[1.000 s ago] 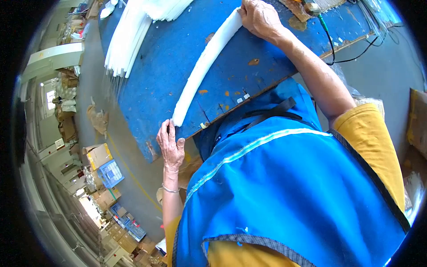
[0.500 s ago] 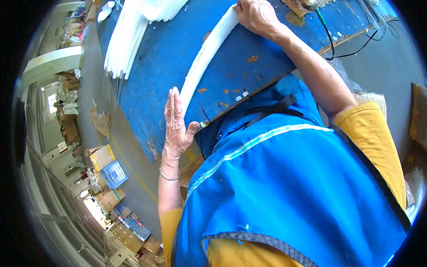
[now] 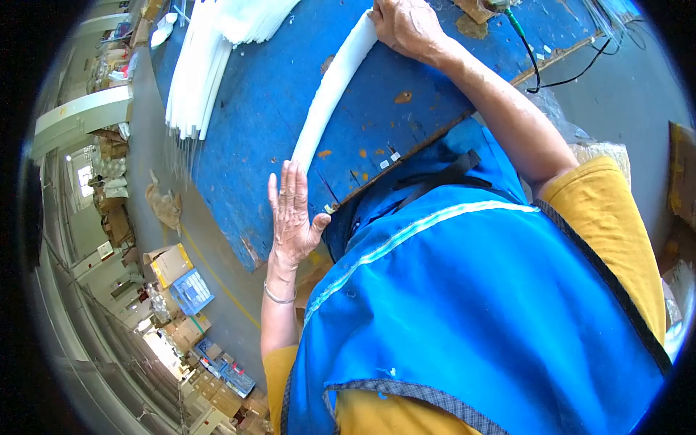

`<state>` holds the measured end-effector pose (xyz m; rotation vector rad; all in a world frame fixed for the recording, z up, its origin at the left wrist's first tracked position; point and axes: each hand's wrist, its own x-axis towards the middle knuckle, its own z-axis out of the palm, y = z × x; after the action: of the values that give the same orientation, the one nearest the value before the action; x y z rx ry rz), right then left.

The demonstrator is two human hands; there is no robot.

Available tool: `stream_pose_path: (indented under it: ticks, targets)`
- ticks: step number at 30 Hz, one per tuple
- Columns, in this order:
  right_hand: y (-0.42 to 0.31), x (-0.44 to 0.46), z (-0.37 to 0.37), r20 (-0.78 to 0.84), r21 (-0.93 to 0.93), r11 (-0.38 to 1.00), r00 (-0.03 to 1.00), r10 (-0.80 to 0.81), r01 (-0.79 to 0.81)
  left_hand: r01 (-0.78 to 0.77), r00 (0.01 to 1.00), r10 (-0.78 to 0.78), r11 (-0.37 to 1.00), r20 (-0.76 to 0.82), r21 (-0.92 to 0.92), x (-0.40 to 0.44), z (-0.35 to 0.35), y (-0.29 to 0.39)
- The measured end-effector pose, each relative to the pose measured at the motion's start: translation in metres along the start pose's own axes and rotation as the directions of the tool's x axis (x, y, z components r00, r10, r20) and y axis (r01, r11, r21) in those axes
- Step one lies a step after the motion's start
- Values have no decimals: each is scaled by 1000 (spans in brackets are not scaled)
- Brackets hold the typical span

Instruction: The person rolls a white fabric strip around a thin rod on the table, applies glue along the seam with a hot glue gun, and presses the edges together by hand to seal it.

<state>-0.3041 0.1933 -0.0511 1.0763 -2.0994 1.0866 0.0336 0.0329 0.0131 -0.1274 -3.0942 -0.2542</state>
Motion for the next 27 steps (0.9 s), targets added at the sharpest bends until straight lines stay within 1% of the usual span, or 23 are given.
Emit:
stream_pose_path:
  ticks: [1,2,4,5,8,9,10,13,16,20,21,22,24,27]
  targets:
    - [1,-1,1,-6,-18,1000,1000,-15,14,-2,1000,2,1000,-23,5,7,-9,4]
    - [1,-2,1,-9,-34,999,1000,-29,29,33,997,-35,999,-67,-26,14,-18,3]
    - [0,0,0,108,-26,993,987,116,-113,103,982,-117,990,-151,-92,31,-35,-4]
    - [-1,1,0,165,-27,983,969,184,-182,113,982,-133,983,-132,-146,42,-39,-8]
    - [-2,3,-5,240,-69,966,936,258,-248,105,994,-107,986,-5,-130,67,-21,-21]
    - [-4,4,-6,241,-66,965,934,263,-254,58,998,-56,993,19,-106,73,-12,-24]
    - [-11,6,-9,207,-40,965,943,262,-259,24,999,-21,998,48,-65,76,-6,-23]
    - [-11,5,-10,203,-16,964,943,263,-266,-32,995,32,999,92,-1,74,10,-19]
    - [-12,5,-8,196,-6,953,934,298,-302,-93,993,82,987,89,130,71,15,-19]
    - [-13,5,-9,203,-25,955,934,293,-294,-94,995,85,978,56,186,72,7,-13]
    - [-12,4,-10,201,-36,956,935,292,-291,-84,996,85,991,-13,107,73,2,-12]
    - [-12,4,-9,202,-43,957,935,291,-288,-29,997,27,999,-66,-35,79,-6,-10]
    - [-13,8,-8,201,-47,959,937,284,-281,42,991,-61,986,-118,-160,93,-19,-8]
    - [-14,6,-10,207,-34,958,935,286,-285,41,998,-43,998,-44,-54,119,-8,-13]
